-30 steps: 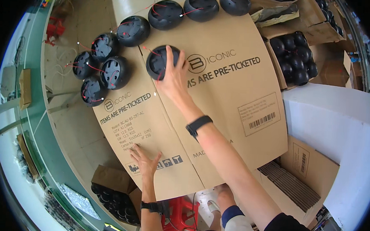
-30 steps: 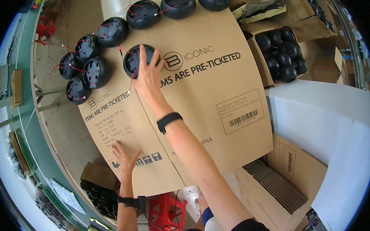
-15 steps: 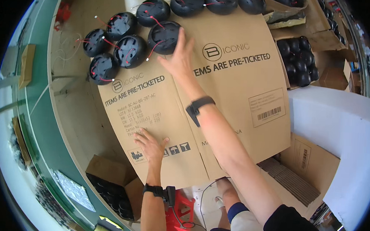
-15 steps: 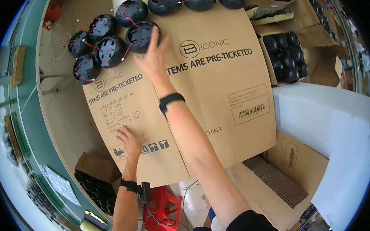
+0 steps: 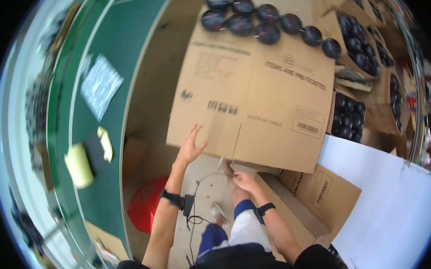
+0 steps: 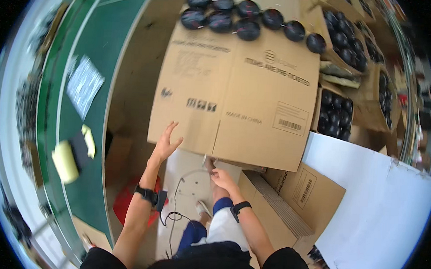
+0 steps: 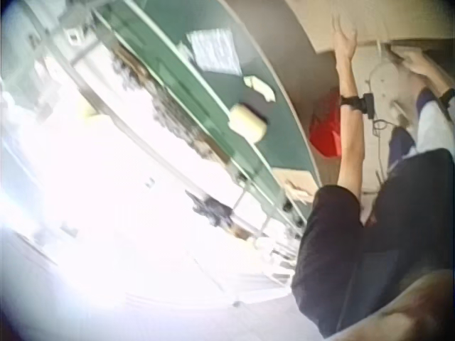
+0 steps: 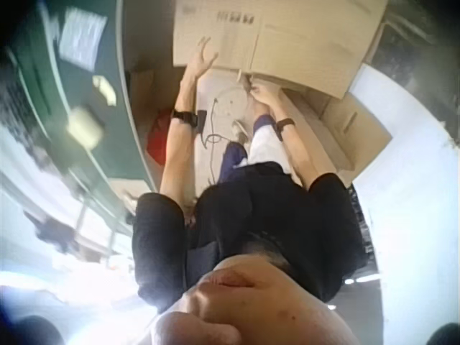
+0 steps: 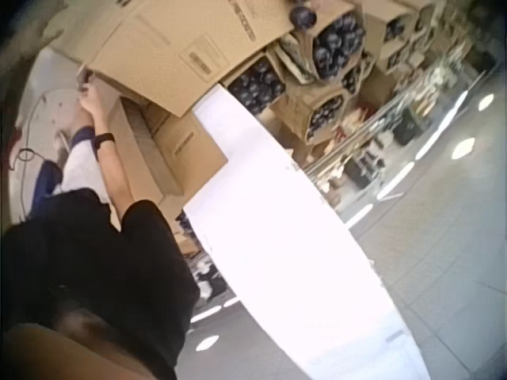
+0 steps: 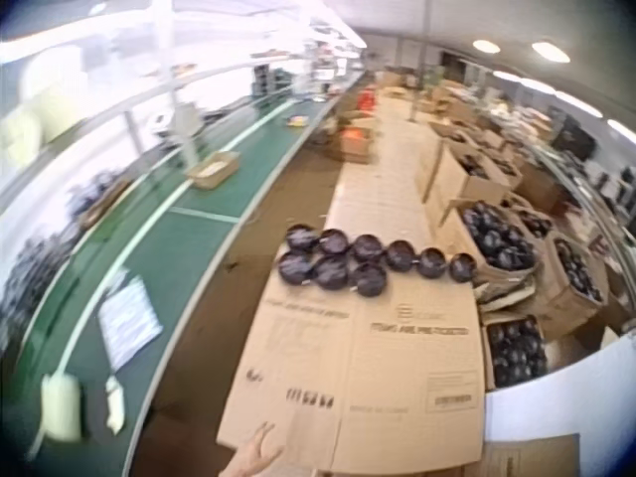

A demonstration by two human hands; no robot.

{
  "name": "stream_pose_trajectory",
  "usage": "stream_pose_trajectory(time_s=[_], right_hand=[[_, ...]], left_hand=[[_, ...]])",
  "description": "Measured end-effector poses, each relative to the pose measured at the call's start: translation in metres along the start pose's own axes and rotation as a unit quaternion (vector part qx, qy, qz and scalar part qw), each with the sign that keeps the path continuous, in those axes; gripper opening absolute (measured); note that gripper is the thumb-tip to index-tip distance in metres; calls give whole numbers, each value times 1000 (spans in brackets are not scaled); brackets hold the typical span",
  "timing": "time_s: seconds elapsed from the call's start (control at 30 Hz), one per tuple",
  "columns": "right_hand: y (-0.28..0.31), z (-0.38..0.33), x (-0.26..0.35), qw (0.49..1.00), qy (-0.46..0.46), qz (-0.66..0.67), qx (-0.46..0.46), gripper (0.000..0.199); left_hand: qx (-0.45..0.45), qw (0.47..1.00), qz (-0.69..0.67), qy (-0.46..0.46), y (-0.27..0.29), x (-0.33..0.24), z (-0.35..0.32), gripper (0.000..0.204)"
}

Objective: Using a hot glue gun to apply adhesive to circular components on an assembly line.

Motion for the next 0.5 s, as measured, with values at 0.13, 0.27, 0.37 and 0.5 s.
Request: stream_pose_trajectory(time_s=[0.13,0.27,0.37,0.5], right_hand=[[-45,-77,62,979,196,-22,-49,32],[-188,-215,180,886,451,-72,-80,30],[-320,-337,188,652,716,-217,122,31],[-478,-447,130,481,731,-282,394,41]], left_hand=[[-175,968,-179,1,83,-24,-168,59],[-238,970,16,-55,114,23,-373,52],[-104,995,-2,0,78,23,-498,51],[-255,967,-8,-17,15,55,-689,45]])
Point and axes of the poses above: each hand's wrist, its own z-axis towards the middle knuckle, its own y-axis out of the back of the hand, x = y × z, the point moved 6 cm from there along z, towards the middle knuckle, and after that the axes turned 6 degrees about z, right-handed, at the moved point
